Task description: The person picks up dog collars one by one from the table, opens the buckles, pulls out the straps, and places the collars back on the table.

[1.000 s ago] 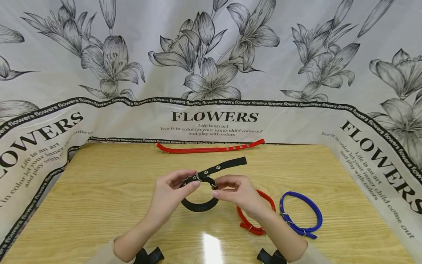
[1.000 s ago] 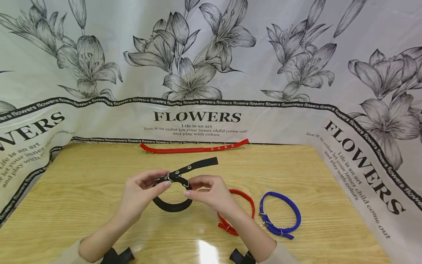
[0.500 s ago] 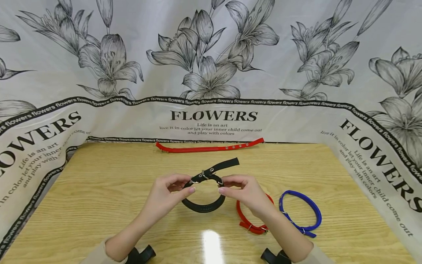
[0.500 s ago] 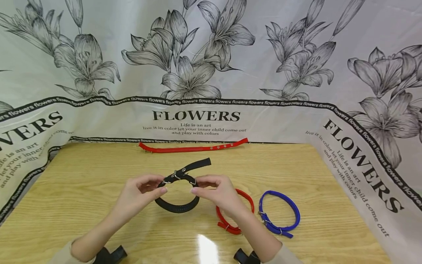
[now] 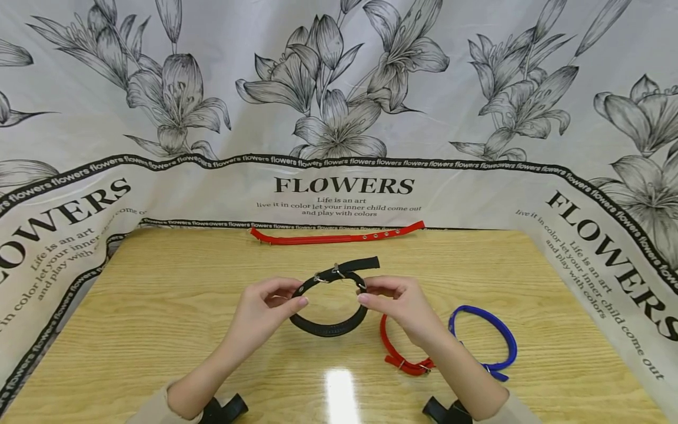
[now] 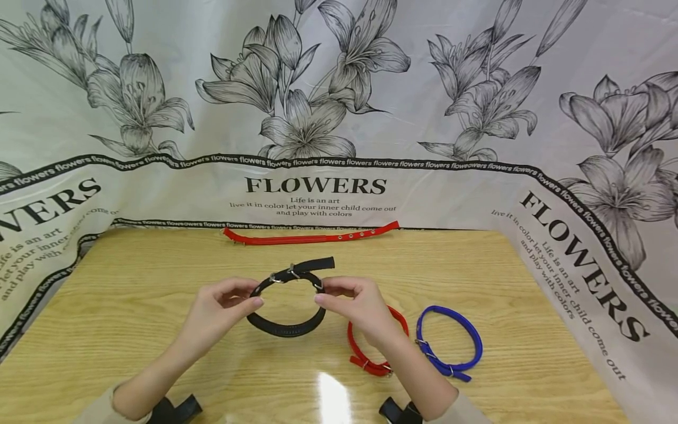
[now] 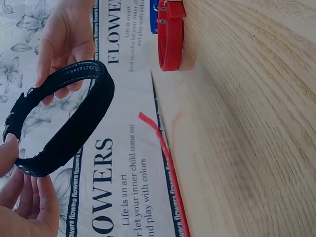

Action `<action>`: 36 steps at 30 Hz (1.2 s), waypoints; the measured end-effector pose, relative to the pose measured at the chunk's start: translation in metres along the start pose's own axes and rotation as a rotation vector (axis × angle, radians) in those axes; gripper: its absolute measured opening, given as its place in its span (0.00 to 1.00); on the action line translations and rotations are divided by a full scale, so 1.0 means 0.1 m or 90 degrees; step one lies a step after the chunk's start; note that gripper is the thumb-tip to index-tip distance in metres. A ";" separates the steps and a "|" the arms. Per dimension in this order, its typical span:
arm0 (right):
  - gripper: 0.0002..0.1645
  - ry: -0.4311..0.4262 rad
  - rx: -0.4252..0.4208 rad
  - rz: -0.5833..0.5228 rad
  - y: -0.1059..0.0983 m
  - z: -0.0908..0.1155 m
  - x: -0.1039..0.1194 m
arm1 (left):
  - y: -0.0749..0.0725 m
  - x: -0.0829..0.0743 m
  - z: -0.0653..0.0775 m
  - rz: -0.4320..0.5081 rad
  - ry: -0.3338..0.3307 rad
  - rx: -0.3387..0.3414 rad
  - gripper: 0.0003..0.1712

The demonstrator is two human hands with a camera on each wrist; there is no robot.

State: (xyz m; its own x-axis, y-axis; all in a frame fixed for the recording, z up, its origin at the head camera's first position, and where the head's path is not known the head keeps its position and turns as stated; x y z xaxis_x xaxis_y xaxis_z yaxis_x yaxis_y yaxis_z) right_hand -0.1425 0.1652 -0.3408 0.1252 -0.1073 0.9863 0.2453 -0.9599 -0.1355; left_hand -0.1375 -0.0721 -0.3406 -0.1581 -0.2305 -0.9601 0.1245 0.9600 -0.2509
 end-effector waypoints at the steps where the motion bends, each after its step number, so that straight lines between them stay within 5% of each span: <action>1: 0.23 0.001 0.000 -0.007 0.00 0.00 0.00 | 0.00 0.00 0.00 0.002 -0.002 0.001 0.13; 24: 0.15 -0.018 0.003 -0.135 -0.07 0.01 0.01 | -0.03 0.04 0.01 0.047 -0.053 0.015 0.15; 29: 0.12 -0.004 0.012 -0.109 -0.06 0.02 -0.01 | -0.02 0.03 0.02 0.041 -0.038 0.026 0.15; 36: 0.21 0.004 0.034 -0.012 -0.02 0.02 -0.01 | 0.02 -0.05 0.01 0.014 0.040 0.042 0.13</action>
State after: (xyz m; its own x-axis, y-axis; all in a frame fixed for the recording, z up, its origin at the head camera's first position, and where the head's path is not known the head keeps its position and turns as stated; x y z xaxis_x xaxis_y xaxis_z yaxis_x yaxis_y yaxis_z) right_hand -0.1411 0.1677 -0.3417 0.1143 -0.0911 0.9893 0.2979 -0.9468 -0.1217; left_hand -0.1352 -0.0691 -0.3367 -0.2156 -0.1966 -0.9565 0.1932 0.9516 -0.2392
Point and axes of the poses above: each hand's wrist, its own z-axis away from the middle knuckle, its own y-axis out of the palm, x = y × z, the point moved 4 cm from there along -z, towards the middle knuckle, and after that the axes turned 4 degrees about -y, right-handed, at the moved point
